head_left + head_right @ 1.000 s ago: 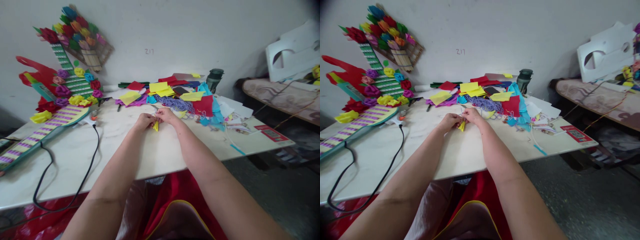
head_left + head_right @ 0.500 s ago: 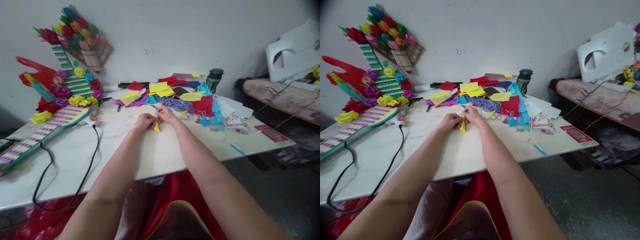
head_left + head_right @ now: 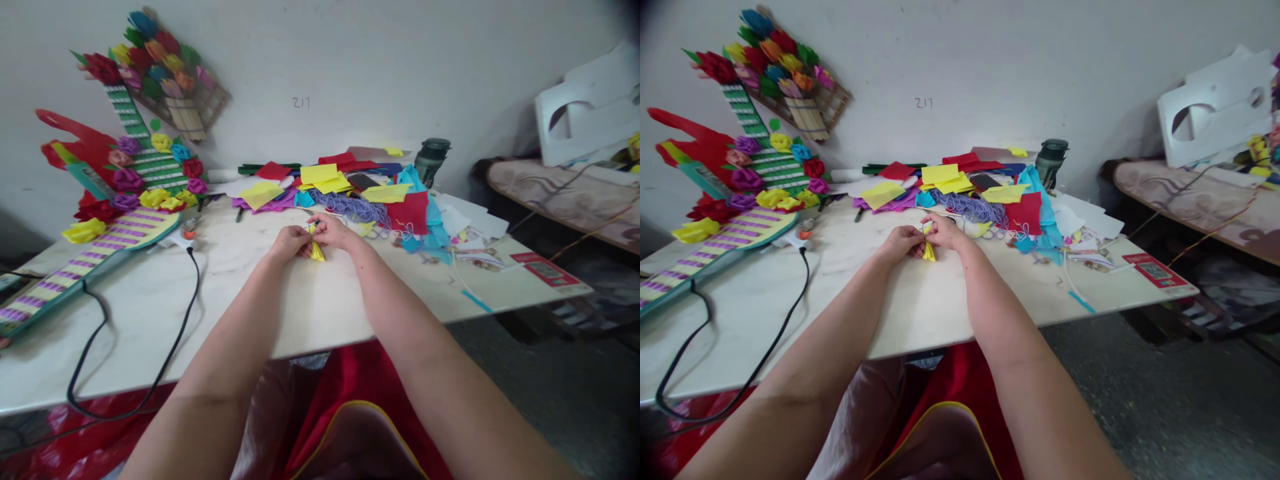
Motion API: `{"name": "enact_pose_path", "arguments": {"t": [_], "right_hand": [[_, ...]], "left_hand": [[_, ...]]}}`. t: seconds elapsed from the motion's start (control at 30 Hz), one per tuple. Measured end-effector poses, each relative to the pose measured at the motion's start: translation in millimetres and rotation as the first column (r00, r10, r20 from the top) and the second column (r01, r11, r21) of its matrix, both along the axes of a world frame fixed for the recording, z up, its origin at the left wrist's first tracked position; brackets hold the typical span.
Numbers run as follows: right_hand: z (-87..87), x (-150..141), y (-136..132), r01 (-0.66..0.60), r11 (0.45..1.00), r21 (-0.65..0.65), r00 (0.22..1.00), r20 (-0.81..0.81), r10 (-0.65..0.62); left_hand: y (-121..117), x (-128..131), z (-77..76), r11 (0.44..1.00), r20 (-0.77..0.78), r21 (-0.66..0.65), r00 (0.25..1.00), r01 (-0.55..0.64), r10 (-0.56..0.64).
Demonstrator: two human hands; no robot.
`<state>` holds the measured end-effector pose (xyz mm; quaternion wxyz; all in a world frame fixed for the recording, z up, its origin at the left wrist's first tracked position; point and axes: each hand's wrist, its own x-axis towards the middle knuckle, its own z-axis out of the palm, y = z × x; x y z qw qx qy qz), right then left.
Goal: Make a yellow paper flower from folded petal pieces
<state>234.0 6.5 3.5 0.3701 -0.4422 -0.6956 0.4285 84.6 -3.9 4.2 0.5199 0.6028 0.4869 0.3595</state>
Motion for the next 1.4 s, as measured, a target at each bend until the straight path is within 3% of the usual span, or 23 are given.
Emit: {"name": "enact_pose_path", "arguments": {"t": [0.33,0.53,1.0,1.4], "right_hand": [[-1.6,-8.8,0.1,0.157,0.987,0.041,0.984,0.073,-0.16],[-0.5,-5.7,0.3,0.076,0.996,-0.035,0.993,0.091,-0.073],[5.5,-8.2,-4.1,0.187,0.981,-0.056,0.978,0.11,-0.18],[4.2,-1.9,0.6,0.087,0.992,-0.092,0.991,0.105,-0.078]], "left_hand": [[3.3,-1.3,-2.7,1.0,0.005,-0.005,1.0,0.017,-0.017],[6.1,-1.0,-6.8,1.0,0.02,0.007,1.0,0.01,-0.011],[4.2,-0.4,-4.8,1.0,-0.002,0.013,1.0,0.017,-0.017],[4.0,-0.8,-3.8,1.0,-0.018,0.007,0.999,0.031,-0.031]]}}
